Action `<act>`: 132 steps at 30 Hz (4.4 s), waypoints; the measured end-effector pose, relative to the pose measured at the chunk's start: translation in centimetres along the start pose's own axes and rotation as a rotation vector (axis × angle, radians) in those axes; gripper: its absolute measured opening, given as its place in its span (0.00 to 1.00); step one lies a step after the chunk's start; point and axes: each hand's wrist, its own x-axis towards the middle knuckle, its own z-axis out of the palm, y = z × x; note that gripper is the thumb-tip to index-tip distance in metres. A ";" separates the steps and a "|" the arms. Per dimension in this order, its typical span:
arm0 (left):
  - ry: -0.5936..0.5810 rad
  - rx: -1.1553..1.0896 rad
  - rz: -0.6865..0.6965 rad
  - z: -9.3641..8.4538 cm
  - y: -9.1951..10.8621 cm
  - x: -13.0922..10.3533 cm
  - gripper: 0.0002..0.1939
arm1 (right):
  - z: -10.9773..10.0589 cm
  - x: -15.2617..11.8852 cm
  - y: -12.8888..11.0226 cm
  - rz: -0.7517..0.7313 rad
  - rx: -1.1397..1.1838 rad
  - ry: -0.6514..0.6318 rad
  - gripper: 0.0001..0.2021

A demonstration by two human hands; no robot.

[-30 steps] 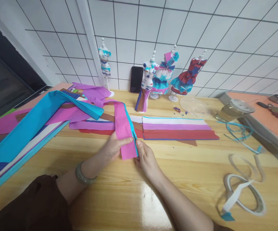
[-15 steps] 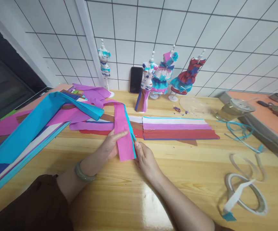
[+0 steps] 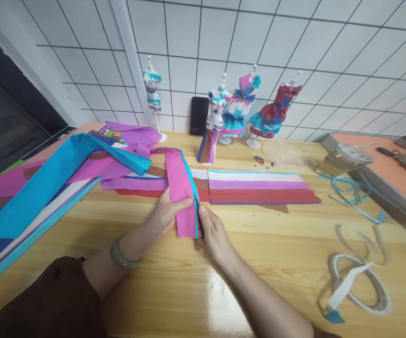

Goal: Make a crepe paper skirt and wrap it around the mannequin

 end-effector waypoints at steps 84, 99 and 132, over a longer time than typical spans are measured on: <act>0.029 -0.084 -0.083 0.4 1.0 -0.1 0.18 | -0.5 0.3 0.0 -0.120 -0.193 0.038 0.20; 0.017 -0.111 -0.115 0.5 1.0 -0.2 0.15 | -0.8 0.6 0.5 -0.117 -0.239 0.047 0.20; 0.013 -0.135 -0.112 0.3 0.7 -0.2 0.13 | -0.9 0.6 0.3 -0.097 -0.247 0.049 0.20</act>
